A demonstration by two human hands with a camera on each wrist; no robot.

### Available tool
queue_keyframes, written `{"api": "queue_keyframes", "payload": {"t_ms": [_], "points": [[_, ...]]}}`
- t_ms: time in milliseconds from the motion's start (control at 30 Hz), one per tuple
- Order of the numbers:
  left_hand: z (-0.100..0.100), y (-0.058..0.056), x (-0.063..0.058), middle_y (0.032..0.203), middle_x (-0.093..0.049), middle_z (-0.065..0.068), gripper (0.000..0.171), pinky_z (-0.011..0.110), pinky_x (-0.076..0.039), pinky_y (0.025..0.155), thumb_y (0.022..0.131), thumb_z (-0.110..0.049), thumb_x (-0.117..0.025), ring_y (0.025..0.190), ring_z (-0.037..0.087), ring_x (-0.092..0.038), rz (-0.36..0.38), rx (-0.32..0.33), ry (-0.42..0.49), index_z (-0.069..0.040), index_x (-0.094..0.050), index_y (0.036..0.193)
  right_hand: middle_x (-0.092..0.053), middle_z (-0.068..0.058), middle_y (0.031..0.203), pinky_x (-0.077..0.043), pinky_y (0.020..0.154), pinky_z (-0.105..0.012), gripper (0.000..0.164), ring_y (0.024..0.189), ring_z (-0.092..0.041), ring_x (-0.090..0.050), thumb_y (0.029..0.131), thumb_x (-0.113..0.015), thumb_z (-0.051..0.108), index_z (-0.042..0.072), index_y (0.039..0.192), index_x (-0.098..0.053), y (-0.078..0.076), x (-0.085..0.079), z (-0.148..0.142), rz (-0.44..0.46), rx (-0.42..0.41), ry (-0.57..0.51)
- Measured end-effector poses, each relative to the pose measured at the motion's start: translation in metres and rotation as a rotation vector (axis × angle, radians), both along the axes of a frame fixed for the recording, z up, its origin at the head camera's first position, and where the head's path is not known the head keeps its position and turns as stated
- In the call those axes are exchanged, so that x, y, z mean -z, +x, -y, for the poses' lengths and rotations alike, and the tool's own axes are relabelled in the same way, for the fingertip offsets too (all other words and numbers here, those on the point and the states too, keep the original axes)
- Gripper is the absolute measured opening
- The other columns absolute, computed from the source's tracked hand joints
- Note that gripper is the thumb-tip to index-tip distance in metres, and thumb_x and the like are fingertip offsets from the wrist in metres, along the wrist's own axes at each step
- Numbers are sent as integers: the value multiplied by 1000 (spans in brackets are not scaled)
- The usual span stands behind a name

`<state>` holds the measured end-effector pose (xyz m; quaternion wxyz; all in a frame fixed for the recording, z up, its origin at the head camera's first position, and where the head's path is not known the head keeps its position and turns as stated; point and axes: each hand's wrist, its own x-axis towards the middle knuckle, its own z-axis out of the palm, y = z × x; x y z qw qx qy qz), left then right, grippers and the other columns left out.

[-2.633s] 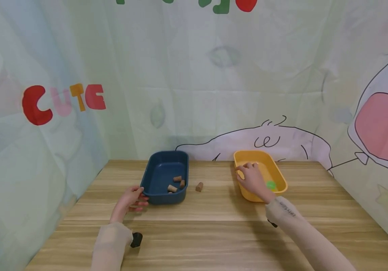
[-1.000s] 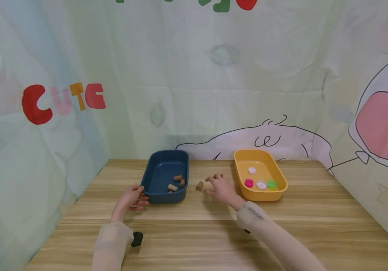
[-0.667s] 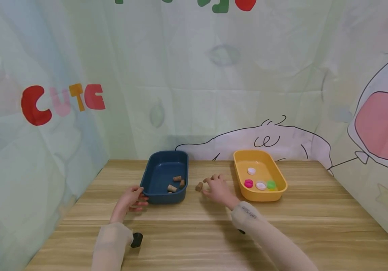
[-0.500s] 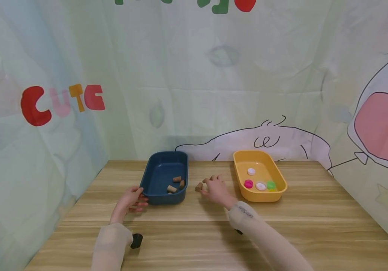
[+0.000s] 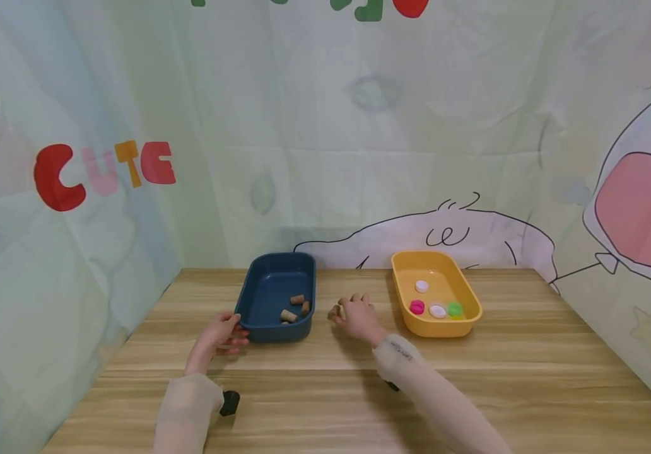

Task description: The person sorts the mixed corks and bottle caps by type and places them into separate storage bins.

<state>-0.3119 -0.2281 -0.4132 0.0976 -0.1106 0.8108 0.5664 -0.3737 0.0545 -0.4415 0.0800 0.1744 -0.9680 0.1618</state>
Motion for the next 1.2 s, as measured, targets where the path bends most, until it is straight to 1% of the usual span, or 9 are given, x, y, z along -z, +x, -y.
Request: {"api": "queue_keyframes", "payload": {"t_ms": [133, 367, 533, 767, 1033, 1200], "points": [[0, 0, 0, 86, -65, 11, 23, 30, -52, 58, 98, -20, -29, 64, 11, -65, 1, -2, 0, 1, -39, 98, -55, -18, 101, -43, 71, -44, 33, 94, -33, -44, 83, -61, 31, 7, 105, -58, -1, 2, 2, -1, 15, 15], [0, 1, -1, 90, -65, 13, 25, 31, -52, 58, 98, -21, -29, 64, 10, -65, 2, 0, -5, 2, -39, 103, -54, -14, 92, -40, 68, -40, 26, 89, -29, -42, 83, -61, 33, 9, 95, -57, -5, 7, 4, 11, 25, 23], [-1, 1, -1, 88, -65, 11, 27, 31, -53, 59, 98, -20, -29, 65, 10, -64, 1, 5, -7, 3, -38, 109, -54, -14, 93, -39, 69, -40, 25, 88, -28, -42, 83, -60, 35, 11, 93, -57, -7, 9, 5, -2, 22, 44], [-1, 1, -2, 89, -64, 11, 29, 31, -53, 60, 98, -20, -28, 66, 10, -64, 13, 13, -13, 3, -36, 114, -56, -15, 95, -40, 68, -39, 17, 90, -29, -43, 83, -60, 32, 15, 85, -55, -11, 10, 8, -12, 28, 65], [-1, 2, -2, 90, -65, 11, 27, 30, -53, 59, 98, -21, -29, 66, 12, -65, 8, 5, -1, 3, -37, 108, -56, -13, 91, -39, 65, -37, 18, 86, -29, -43, 83, -61, 32, 16, 85, -54, -14, 14, 9, -22, 25, 55], [0, 2, -1, 88, -64, 9, 27, 30, -52, 59, 98, -21, -29, 67, 12, -65, 10, 5, 4, 2, -37, 109, -55, -13, 92, -39, 67, -37, 19, 87, -28, -43, 82, -62, 30, 14, 89, -54, -14, 14, 9, -29, 26, 77]]}}
